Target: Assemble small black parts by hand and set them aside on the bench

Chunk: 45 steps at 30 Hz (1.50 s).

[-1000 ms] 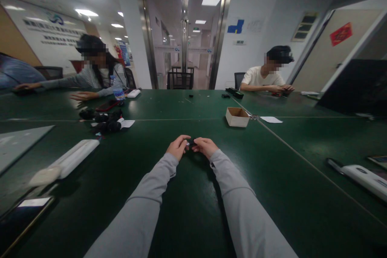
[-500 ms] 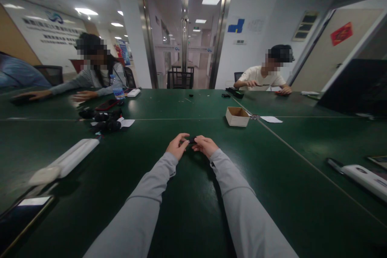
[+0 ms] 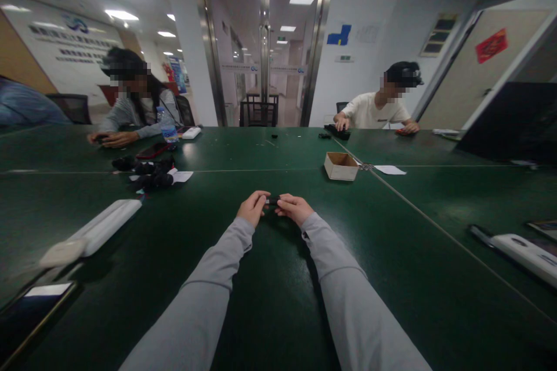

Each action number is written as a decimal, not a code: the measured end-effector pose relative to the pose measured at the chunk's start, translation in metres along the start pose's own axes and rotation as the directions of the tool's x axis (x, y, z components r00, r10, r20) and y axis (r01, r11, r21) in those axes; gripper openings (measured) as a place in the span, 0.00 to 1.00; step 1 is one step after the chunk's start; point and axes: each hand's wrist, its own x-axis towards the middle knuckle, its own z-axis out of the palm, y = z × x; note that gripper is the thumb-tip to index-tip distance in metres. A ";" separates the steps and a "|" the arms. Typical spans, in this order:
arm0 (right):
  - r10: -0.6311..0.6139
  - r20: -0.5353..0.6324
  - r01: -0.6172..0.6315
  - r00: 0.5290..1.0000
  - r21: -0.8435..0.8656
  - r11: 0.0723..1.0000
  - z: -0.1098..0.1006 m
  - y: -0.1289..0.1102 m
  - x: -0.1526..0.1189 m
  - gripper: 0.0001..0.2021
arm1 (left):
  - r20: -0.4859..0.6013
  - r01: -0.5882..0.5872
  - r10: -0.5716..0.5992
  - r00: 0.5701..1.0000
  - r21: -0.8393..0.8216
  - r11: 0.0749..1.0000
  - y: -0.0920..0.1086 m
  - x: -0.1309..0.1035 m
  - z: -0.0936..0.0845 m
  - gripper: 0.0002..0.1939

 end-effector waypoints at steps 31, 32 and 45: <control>0.001 0.035 -0.002 0.999 0.018 1.000 -0.003 0.000 0.001 0.17 | 0.047 -0.019 0.027 0.999 -0.170 0.985 0.002 -0.005 0.000 0.20; 0.000 0.041 -0.001 0.999 0.011 1.000 -0.002 -0.002 0.000 0.17 | 0.039 -0.027 0.037 0.999 -0.223 0.974 0.002 -0.005 0.000 0.21; 0.095 -0.190 -0.067 0.977 0.147 0.987 0.076 -0.011 -0.032 0.15 | -0.161 0.067 -0.244 0.956 -0.692 0.719 0.023 -0.027 -0.021 0.24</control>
